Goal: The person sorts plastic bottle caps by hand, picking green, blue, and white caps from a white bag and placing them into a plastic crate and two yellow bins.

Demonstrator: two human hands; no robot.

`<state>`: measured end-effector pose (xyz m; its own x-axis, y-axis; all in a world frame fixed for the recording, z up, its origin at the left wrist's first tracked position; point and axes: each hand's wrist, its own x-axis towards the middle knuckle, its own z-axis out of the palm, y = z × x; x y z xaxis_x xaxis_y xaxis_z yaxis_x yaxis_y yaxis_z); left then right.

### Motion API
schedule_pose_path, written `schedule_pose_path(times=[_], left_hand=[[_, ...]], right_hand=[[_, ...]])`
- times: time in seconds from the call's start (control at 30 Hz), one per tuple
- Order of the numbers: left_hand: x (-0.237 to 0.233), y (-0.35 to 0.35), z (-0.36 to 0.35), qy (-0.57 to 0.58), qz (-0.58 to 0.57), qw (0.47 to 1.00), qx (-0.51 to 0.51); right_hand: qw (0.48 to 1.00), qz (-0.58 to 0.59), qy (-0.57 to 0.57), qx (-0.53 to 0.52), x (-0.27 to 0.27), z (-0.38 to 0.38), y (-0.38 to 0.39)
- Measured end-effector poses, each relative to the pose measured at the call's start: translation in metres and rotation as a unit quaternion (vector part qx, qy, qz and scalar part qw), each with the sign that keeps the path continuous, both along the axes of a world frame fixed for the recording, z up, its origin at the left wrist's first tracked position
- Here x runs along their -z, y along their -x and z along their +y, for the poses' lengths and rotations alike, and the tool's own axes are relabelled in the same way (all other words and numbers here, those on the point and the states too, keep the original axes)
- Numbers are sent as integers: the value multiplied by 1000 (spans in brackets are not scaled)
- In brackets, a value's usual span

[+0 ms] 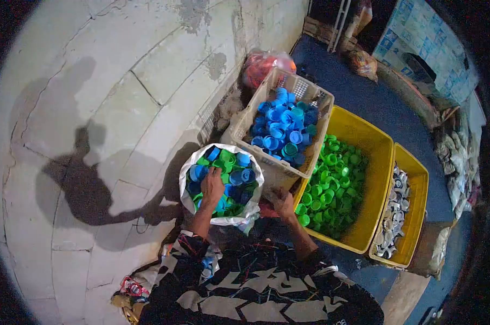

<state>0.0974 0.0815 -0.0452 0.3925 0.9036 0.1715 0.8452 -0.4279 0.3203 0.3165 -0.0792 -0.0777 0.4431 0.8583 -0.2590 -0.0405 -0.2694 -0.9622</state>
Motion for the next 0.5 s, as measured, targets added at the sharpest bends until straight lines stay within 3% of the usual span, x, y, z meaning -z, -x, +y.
schedule_pose_path(times=[0.1, 0.17, 0.3, 0.4, 0.5], left_hand=[[-2, -3, 9, 27, 54, 998, 6], [5, -3, 14, 11, 53, 998, 12], [6, -4, 18, 69, 72, 995, 13], [-4, -1, 2, 70, 54, 996, 12], [-18, 6, -31, 64, 4, 998, 6]], right_hand=[[996, -87, -9, -18, 17, -8, -10], [997, -67, 32, -4, 14, -14, -14], [987, -155, 20, -26, -51, -21, -7], [985, -173, -21, -13, -17, -8, -4], [966, -252, -18, -47, -24, 13, 7]])
